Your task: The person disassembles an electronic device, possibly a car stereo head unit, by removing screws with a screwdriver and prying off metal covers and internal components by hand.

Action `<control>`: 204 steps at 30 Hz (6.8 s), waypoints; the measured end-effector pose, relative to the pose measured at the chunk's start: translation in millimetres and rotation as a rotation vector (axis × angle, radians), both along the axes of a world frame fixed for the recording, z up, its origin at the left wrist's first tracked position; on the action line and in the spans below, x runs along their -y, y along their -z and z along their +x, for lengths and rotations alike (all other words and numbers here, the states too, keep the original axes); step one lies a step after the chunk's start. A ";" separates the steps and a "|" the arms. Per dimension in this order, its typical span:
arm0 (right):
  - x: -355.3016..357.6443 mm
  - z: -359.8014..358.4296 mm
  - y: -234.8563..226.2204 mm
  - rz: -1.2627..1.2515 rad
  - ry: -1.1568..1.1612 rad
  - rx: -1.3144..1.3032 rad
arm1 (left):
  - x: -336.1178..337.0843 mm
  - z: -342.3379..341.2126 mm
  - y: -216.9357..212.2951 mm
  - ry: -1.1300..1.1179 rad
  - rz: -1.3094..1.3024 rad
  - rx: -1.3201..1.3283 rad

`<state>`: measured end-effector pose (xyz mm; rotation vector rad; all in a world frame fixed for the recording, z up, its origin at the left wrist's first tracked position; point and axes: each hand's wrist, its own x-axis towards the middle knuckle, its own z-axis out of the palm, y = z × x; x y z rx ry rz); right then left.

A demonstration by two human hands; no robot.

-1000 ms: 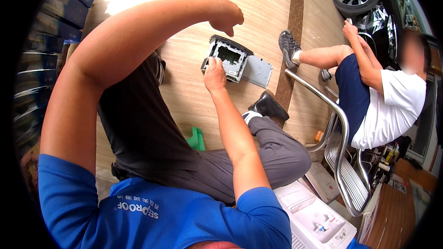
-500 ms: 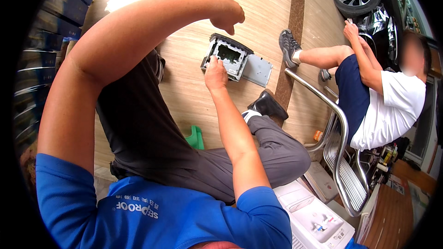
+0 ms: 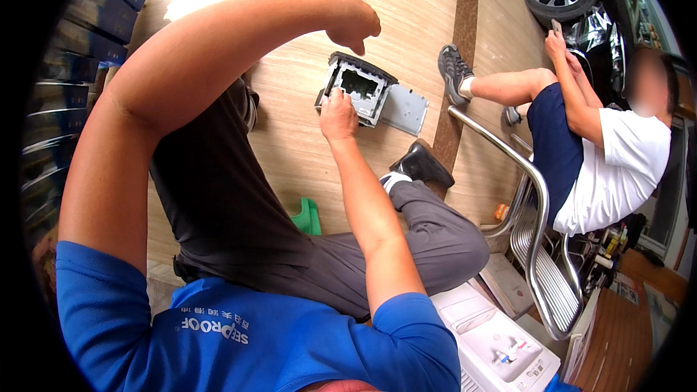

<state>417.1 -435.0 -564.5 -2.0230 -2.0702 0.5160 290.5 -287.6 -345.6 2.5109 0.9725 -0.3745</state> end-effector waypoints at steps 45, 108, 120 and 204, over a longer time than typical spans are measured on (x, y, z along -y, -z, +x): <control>-9.0 9.3 26.6 0.054 -0.018 -0.058 | -6.1 3.7 2.5 0.009 -0.001 0.011; -5.1 -1.8 -6.1 -0.101 -0.024 -0.004 | -4.8 -6.0 14.7 0.051 -0.016 0.055; -1.7 3.5 12.5 -0.005 -0.167 -0.068 | -2.7 -3.5 12.2 0.054 -0.011 0.032; 0.6 -4.1 -8.5 0.006 -0.102 0.045 | -5.4 0.5 22.3 0.062 -0.014 0.005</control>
